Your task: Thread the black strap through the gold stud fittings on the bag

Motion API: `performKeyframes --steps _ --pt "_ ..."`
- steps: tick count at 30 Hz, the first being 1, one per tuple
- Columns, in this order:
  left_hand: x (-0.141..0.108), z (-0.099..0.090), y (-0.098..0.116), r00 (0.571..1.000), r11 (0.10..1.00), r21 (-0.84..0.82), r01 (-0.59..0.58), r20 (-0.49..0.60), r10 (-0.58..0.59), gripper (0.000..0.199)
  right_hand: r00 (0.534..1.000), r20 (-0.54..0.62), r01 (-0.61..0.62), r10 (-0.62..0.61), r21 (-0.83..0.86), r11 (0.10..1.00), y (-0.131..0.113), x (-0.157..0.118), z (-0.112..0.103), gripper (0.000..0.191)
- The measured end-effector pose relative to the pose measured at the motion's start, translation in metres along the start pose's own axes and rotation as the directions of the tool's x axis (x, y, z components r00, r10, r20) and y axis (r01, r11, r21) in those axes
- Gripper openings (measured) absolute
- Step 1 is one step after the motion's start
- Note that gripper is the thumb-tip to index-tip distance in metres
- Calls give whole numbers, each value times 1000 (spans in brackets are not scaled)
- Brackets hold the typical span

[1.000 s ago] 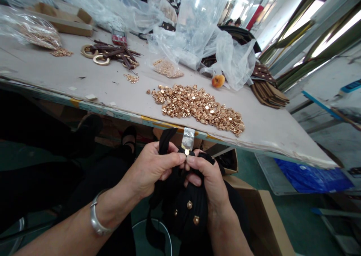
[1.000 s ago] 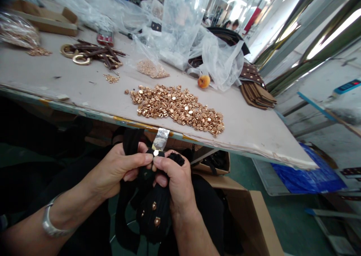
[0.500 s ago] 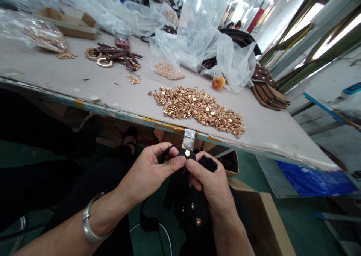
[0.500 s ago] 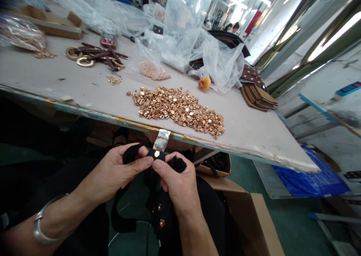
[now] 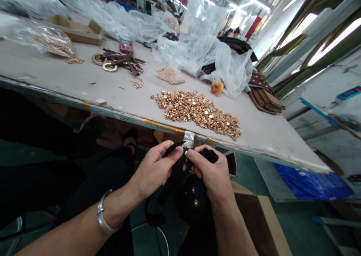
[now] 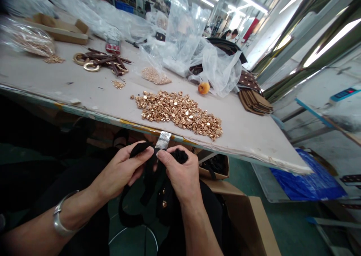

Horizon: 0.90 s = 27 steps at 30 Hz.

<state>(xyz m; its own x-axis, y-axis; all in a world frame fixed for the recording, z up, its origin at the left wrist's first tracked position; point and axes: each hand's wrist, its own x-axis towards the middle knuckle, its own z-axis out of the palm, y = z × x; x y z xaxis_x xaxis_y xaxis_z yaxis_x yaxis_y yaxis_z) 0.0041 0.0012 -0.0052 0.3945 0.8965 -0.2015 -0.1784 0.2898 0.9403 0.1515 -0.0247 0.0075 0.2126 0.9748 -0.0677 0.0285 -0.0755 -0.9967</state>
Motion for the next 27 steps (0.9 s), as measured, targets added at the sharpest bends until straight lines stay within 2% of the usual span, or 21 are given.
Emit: performKeyframes --steps 2,4,7,10,12,14,17,20,22,24,25,27 --pt "2 0 -2 1000 1000 1 -4 -2 4 38 996 -36 74 -76 -64 995 -3 0 4 25" --pt "3 0 -4 1000 1000 -7 -12 -12 12 39 977 -86 174 -194 -197 965 -8 4 7 22" --pt "6 3 -3 1000 999 -44 0 -15 0 40 907 -138 304 -398 -442 844 -19 22 9 19" --pt "9 8 2 998 989 -136 53 -11 -55 35 834 -205 351 -512 -518 780 -29 45 8 18" --pt "10 11 5 994 969 -228 96 -26 -104 32 841 -234 360 -488 -431 827 -32 54 5 21" --pt "9 13 6 989 945 -296 136 -23 -149 33 896 -193 345 -401 -268 900 -32 56 2 24" --pt "3 13 5 983 942 -281 184 48 -178 30 965 -36 255 -258 -80 964 -30 47 -4 29" --pt "-4 11 2 985 964 -221 148 125 -123 27 987 111 119 -116 -21 993 -31 36 -9 31" --pt "-6 7 1 988 978 -176 113 120 -92 26 991 104 93 -87 -49 994 -35 35 -9 33" --pt "-5 3 2 993 984 -146 100 69 -91 30 983 47 184 -178 -184 965 -40 40 -4 29" --pt "-4 2 2 995 984 -145 99 35 -95 33 968 32 245 -247 -291 925 -43 44 -1 24" --pt "-1 -2 3 995 981 -171 96 -18 -101 35 926 68 350 -372 -525 776 -47 52 10 15"
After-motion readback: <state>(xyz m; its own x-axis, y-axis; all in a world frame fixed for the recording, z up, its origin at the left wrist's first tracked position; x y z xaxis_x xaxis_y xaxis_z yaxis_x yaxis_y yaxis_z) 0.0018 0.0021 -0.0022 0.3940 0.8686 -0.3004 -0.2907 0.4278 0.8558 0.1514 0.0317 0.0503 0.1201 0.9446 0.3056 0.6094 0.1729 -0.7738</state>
